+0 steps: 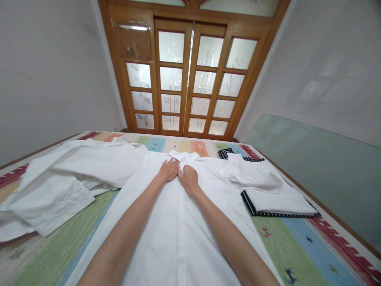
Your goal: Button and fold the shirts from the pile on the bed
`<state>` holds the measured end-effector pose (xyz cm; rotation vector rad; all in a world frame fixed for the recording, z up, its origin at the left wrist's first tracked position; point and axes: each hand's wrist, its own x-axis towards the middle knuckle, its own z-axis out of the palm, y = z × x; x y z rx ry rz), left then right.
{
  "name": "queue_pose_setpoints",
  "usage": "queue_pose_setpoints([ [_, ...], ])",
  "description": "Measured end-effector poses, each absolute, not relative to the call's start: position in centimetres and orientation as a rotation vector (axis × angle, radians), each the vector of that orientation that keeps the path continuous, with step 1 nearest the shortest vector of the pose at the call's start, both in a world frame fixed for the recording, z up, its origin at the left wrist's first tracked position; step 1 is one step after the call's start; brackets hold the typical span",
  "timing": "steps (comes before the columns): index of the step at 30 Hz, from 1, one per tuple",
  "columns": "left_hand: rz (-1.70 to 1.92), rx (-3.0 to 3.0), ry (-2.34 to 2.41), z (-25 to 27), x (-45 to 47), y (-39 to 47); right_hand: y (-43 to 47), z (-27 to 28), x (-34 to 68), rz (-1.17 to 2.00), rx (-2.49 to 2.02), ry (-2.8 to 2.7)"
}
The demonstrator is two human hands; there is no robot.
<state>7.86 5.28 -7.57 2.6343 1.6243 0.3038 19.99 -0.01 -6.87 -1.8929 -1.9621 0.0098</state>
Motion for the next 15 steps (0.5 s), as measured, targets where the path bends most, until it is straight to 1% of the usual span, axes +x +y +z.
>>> queue_pose_setpoints([
  [5,0.421,2.421,1.72,-6.4,9.8,5.5,0.4,-7.5,20.4,-0.108,-1.816,-1.893],
  [12,0.741,2.099,1.909,-6.3,11.6,6.6,0.8,-8.1,20.9,-0.15,-1.686,-1.914],
  [15,0.815,2.074,1.925,-6.6,11.6,7.1,0.7,-7.9,20.9,-0.14,-1.678,-1.944],
])
